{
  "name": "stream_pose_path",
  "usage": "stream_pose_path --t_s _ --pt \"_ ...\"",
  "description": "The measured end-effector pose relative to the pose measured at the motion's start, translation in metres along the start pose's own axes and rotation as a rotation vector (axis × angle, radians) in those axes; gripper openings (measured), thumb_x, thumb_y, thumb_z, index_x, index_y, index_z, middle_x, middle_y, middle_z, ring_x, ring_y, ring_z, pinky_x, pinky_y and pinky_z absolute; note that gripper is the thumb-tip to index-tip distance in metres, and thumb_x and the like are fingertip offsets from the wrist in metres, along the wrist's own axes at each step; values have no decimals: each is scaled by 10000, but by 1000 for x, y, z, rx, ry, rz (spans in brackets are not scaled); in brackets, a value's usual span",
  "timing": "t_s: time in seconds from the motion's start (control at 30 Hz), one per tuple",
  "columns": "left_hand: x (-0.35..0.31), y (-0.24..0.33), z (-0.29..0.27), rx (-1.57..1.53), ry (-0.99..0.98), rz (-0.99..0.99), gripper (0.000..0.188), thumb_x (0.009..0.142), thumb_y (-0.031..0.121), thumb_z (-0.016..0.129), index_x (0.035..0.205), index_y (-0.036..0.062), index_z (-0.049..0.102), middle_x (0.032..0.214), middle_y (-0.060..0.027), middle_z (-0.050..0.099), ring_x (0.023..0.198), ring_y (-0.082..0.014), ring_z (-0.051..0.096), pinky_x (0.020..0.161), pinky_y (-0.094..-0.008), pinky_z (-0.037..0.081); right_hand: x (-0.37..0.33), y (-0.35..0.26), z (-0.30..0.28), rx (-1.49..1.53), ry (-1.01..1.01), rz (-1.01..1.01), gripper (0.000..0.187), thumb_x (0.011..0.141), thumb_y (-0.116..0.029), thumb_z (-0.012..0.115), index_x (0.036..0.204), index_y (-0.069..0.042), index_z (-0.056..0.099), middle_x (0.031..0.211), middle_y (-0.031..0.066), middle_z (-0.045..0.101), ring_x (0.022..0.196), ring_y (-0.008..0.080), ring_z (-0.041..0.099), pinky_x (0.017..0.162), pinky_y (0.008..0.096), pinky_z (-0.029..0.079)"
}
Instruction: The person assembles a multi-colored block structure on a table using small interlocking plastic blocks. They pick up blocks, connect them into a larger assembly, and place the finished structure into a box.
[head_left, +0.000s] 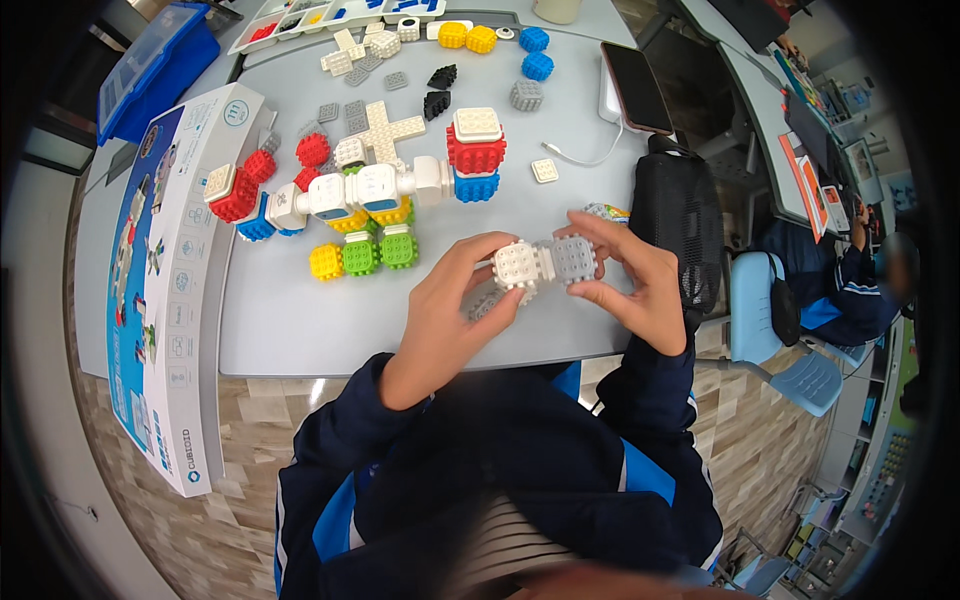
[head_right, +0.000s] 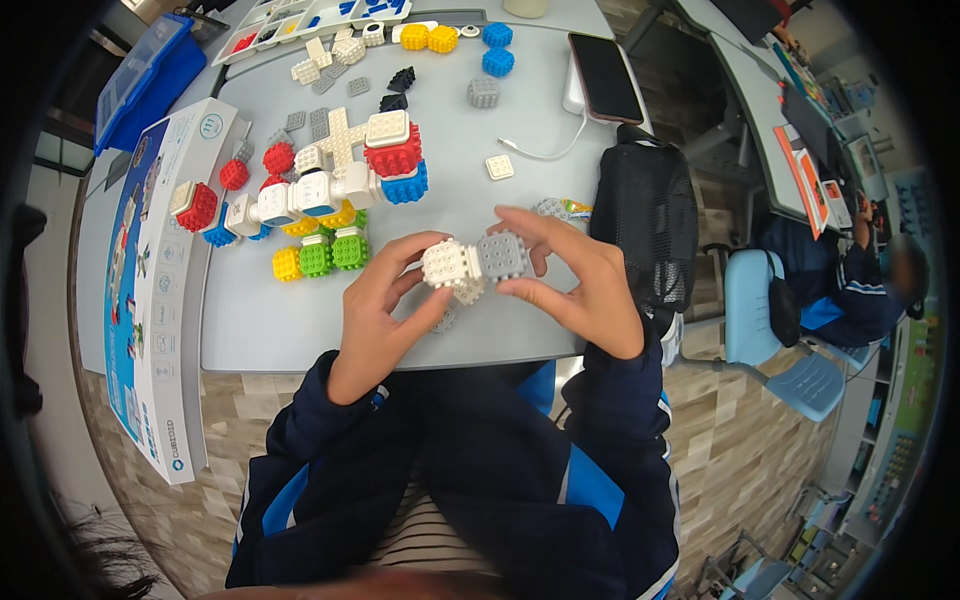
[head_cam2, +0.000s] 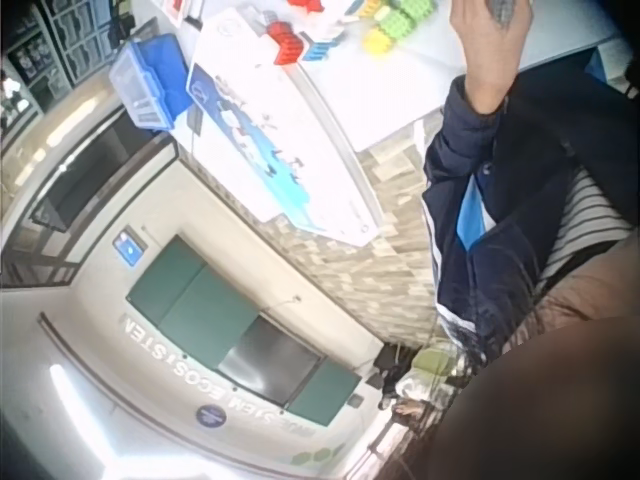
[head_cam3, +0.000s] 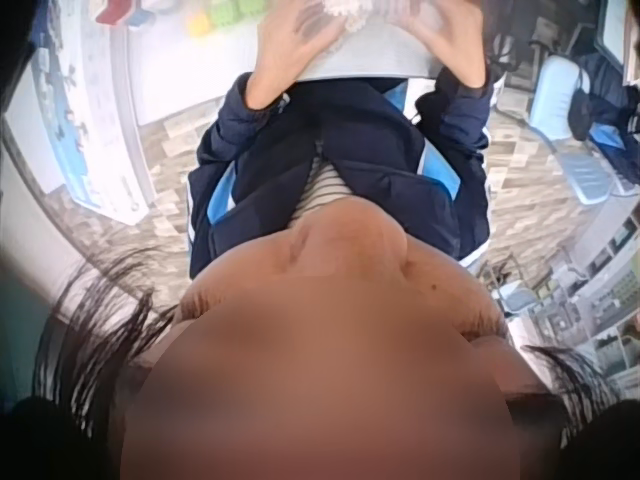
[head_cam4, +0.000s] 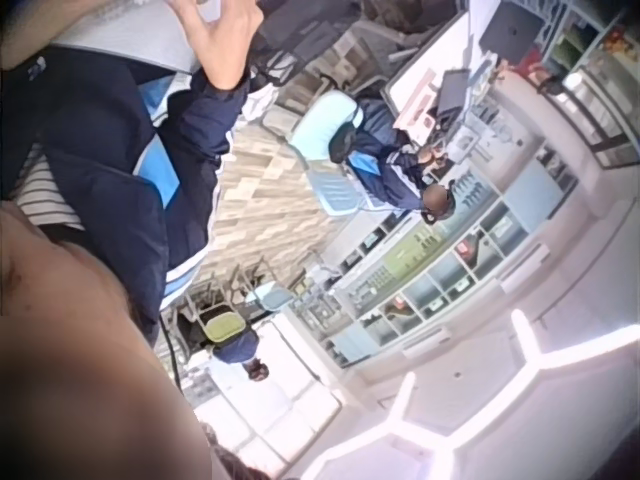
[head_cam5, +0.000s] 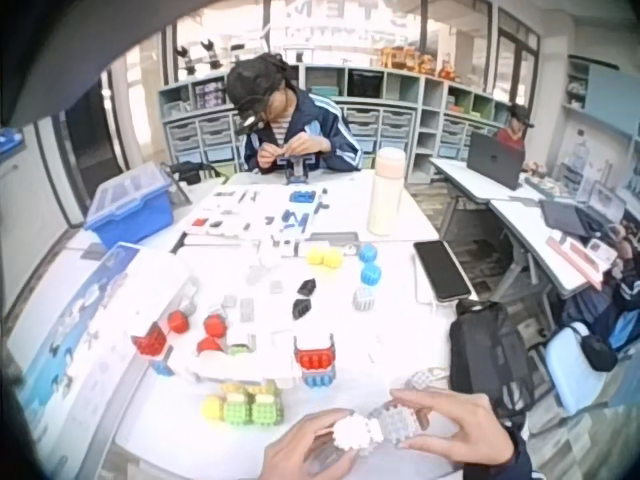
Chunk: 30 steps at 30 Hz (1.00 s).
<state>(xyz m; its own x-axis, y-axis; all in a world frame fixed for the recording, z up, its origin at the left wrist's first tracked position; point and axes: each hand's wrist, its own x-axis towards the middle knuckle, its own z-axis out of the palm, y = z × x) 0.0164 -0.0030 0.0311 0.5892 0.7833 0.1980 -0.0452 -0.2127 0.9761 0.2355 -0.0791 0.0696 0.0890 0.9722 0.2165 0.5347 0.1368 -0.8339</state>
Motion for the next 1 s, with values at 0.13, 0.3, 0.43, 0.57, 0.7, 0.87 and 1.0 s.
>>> stream_pose_path --t_s 0.13,0.3,0.43,0.57,0.7,0.87,1.0 --pt "-15 3 -8 -101 -16 25 493 864 -85 722 1329 -54 562 1321 -159 605 1222 -238 609 1038 -392 528 -4 -11 5 -62 -33 -66 587 676 -145 897 1204 23 703 1011 132 741 765 167 603 711 281 503" --pt "-26 -2 -18 -79 -6 125 548 834 -63 778 1335 -75 554 1288 -204 620 1204 -278 632 1027 -408 535 -3 -19 14 -54 -97 -126 570 683 -158 888 1198 0 701 905 129 683 697 203 591 648 301 499" --pt "-33 -5 -21 2 99 190 499 768 -36 820 1230 -41 630 1139 -191 704 1049 -281 704 908 -342 571 -2 -21 23 -60 -109 -214 551 702 -151 873 1198 7 691 879 141 653 695 241 601 627 318 503" --pt "-37 -9 -23 32 118 203 482 754 -45 825 1197 -45 636 1135 -203 710 1020 -292 711 890 -340 563 -1 -22 29 -59 -93 -265 552 710 -138 863 1202 32 680 876 159 647 702 263 607 628 327 506" --pt "-39 -10 -33 63 21 189 516 825 -12 811 1281 -73 577 1239 -232 650 1167 -285 653 998 -401 550 -1 -23 35 -68 -93 -258 541 719 -118 861 1205 35 678 869 156 647 701 259 610 629 330 507" --pt "-28 -5 -68 -180 -212 118 683 775 132 883 1326 -72 533 1268 -218 628 1163 -290 650 1004 -409 543 -7 -27 46 64 -142 -100 551 734 -191 864 1192 58 683 1057 182 728 842 260 662 790 335 535" --pt "-29 -4 -62 -769 -396 -255 816 876 401 757 1452 -64 414 1367 -189 550 1212 -284 603 1015 -425 515 -5 -27 43 228 -220 -191 504 797 -234 825 1205 31 692 1167 173 726 1005 303 649 923 413 510"
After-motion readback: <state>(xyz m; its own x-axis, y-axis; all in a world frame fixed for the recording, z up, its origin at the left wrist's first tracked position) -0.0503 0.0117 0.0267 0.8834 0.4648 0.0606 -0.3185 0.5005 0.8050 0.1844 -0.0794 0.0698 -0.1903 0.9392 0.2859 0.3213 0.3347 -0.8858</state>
